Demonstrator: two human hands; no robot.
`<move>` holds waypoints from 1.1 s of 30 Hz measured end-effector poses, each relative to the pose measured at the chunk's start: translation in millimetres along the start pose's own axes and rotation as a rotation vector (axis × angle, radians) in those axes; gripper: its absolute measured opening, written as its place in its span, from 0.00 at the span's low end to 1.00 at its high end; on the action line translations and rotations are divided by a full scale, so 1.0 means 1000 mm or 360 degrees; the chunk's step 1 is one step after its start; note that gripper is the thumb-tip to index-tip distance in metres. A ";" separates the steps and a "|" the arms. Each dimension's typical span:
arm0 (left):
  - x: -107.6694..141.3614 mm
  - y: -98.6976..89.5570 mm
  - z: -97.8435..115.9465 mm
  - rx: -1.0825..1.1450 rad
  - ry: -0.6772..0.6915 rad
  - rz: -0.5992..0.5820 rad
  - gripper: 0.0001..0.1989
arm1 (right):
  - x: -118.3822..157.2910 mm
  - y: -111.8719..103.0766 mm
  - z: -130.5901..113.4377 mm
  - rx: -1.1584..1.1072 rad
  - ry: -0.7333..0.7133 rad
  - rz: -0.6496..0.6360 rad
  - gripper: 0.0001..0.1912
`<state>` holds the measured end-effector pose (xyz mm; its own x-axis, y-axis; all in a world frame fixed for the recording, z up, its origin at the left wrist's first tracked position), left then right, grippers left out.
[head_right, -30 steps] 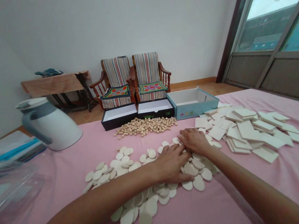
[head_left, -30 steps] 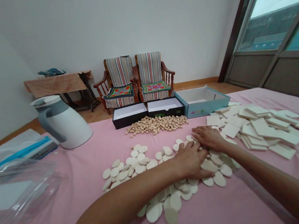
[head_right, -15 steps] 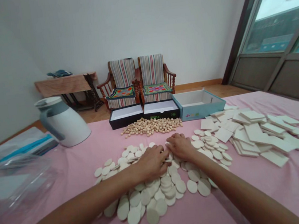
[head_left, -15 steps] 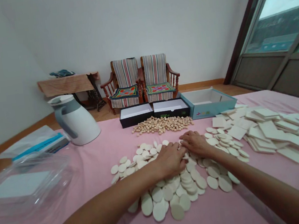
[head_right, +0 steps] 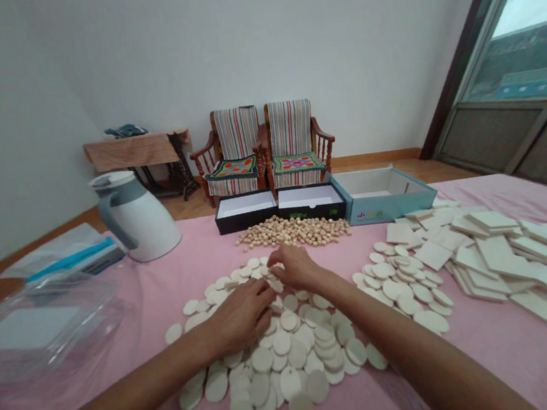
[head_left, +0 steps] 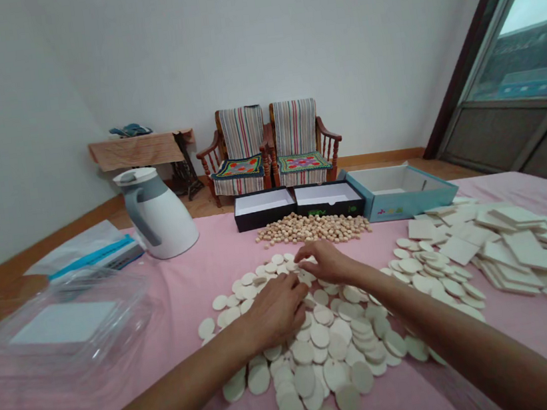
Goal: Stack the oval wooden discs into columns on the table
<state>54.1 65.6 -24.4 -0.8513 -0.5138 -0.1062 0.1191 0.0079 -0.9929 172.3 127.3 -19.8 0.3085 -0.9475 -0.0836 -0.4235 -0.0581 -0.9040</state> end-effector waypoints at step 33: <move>-0.009 -0.007 0.002 0.0223 -0.0043 0.0322 0.13 | 0.064 -0.067 0.164 0.0547 0.0901 0.0480 0.17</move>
<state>61.8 68.3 -16.6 -0.7892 -0.5364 -0.2989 0.3573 -0.0052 -0.9340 360.0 122.6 -33.5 -0.3066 -0.9297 -0.2041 -0.1003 0.2448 -0.9644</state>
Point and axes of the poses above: each hand's wrist, its own x-axis away from the middle knuckle, its own y-axis out of the palm, z = x × y, the point moved 5 cm from there along -x, towards the middle knuckle, and after that the axes turned 8 degrees about y, right-handed, at the moved point
